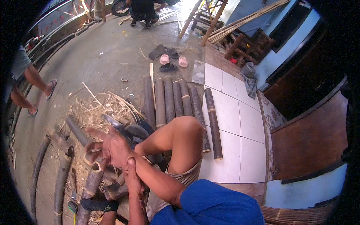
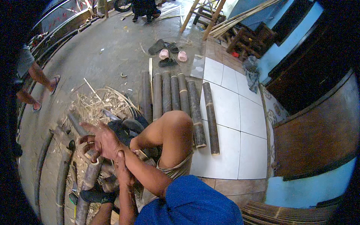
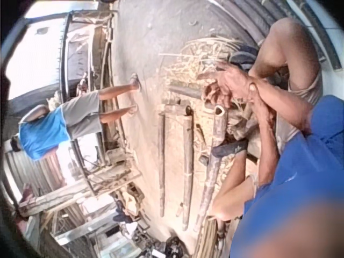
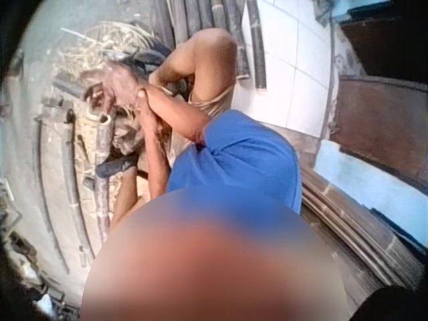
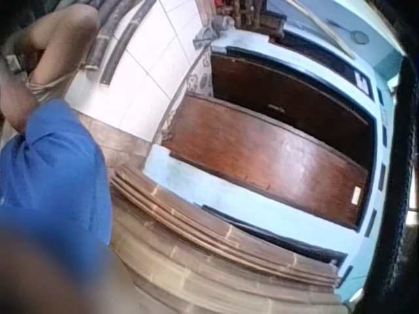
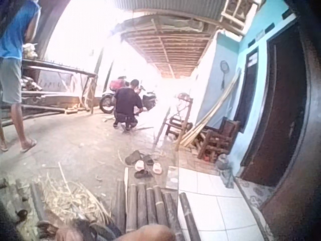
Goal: The person sits on the floor in a workshop and uses a wooden mallet and chisel to carve and shape a bamboo tube. They repeatedly strike the chisel to remove material and then smooth the interior with their hands.
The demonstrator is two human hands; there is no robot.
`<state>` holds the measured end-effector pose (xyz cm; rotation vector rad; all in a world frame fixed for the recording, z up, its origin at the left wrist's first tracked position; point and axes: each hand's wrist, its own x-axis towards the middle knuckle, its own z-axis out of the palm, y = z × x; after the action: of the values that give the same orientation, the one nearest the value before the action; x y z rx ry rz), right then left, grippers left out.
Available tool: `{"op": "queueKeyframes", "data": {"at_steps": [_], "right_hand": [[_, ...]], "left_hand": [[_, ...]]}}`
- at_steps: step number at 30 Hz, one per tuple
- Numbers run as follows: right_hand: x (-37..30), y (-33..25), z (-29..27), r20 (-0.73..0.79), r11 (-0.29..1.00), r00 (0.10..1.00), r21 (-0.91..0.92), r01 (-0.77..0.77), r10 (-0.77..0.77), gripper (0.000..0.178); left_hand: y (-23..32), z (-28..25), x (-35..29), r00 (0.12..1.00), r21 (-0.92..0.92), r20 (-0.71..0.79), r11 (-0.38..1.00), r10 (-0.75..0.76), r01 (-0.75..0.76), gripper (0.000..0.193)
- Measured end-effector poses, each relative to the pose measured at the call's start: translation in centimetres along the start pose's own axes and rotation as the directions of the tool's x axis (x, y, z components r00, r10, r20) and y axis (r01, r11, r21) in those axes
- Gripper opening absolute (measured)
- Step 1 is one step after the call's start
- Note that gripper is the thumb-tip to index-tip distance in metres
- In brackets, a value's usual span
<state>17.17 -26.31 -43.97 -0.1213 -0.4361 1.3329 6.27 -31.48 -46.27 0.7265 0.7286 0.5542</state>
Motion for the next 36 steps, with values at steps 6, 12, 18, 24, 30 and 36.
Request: {"op": "queueKeyframes", "data": {"at_steps": [6,12,18,24,30,36], "right_hand": [[1.1,0.8,-1.5,-0.219,0.992,0.975,-0.113,-0.049,0.023,0.071],[0.5,1.3,-3.7,-0.802,0.924,0.461,-0.301,0.236,-0.379,0.055],[0.1,0.4,-2.7,-0.544,0.930,0.789,0.041,0.366,-0.286,0.088],[0.6,0.2,-2.3,0.160,0.967,0.986,0.237,-0.091,0.053,0.098],[1.2,2.1,-4.2,-0.532,0.885,0.845,-0.363,-0.292,0.060,0.081],[1.4,2.7,-5.0,-0.616,0.654,0.284,-0.755,0.053,-0.734,0.089]], "left_hand": [[0.5,-0.6,0.5,0.983,-0.003,0.122,0.990,-0.137,0.139,0.052],[0.2,-2.2,0.8,0.945,0.013,0.293,0.989,-0.144,0.146,0.056],[-0.7,-1.8,1.3,0.954,-0.020,0.256,0.985,-0.158,0.169,0.046],[-0.5,-2.5,1.6,0.960,-0.079,0.267,0.991,-0.085,0.109,0.044],[-1.4,-3.1,1.8,0.952,-0.152,0.282,0.974,-0.120,0.168,0.052],[-2.6,-3.1,2.3,0.951,-0.178,0.251,0.957,-0.182,0.230,0.064]]}}
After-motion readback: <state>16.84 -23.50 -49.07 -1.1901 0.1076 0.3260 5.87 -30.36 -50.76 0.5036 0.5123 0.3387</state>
